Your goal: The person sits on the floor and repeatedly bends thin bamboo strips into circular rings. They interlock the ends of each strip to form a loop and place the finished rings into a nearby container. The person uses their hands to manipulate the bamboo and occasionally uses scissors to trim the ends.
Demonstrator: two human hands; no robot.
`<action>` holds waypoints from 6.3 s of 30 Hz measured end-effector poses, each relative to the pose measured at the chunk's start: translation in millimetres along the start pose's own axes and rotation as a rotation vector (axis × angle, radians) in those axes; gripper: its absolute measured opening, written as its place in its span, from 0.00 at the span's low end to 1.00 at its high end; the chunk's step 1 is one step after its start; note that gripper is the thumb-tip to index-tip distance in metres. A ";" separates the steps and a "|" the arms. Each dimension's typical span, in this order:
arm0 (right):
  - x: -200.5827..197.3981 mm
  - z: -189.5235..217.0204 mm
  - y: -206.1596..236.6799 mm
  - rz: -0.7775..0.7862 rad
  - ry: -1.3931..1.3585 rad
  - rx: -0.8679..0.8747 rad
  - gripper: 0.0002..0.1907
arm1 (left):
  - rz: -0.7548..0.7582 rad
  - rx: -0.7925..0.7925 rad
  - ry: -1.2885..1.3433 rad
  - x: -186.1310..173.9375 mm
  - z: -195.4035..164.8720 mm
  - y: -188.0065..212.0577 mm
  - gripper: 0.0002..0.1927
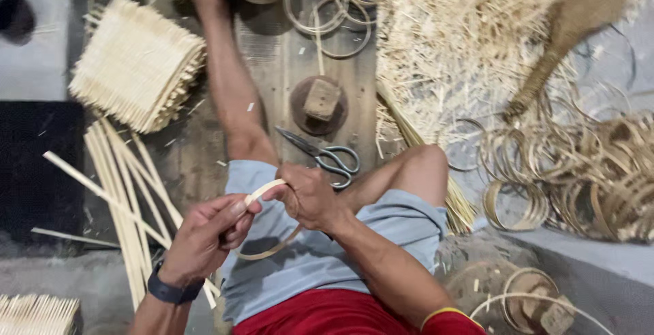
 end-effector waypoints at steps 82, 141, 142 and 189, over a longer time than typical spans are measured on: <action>-84.9 26.7 8.1 -0.092 0.061 0.332 0.03 | -0.052 0.615 -0.417 68.2 -24.1 -27.8 0.10; -126.8 33.5 35.1 -0.212 0.127 0.058 0.10 | -0.031 1.096 -1.693 104.1 -69.8 16.3 0.08; -120.5 27.0 33.6 -0.190 -0.011 0.171 0.12 | -0.033 1.075 -1.654 102.3 -74.3 16.7 0.08; -9.8 -91.0 53.8 0.180 -0.021 0.476 0.09 | 0.046 0.501 -0.581 63.3 5.5 -15.9 0.12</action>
Point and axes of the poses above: each hand's wrist, its own y-axis away from the middle knuckle, its own x-axis out of the palm, z = x × y, the point moved 8 cm from there along -y, towards the middle knuckle, and after that the axes turned 9 degrees about y, right-handed, at the moved point
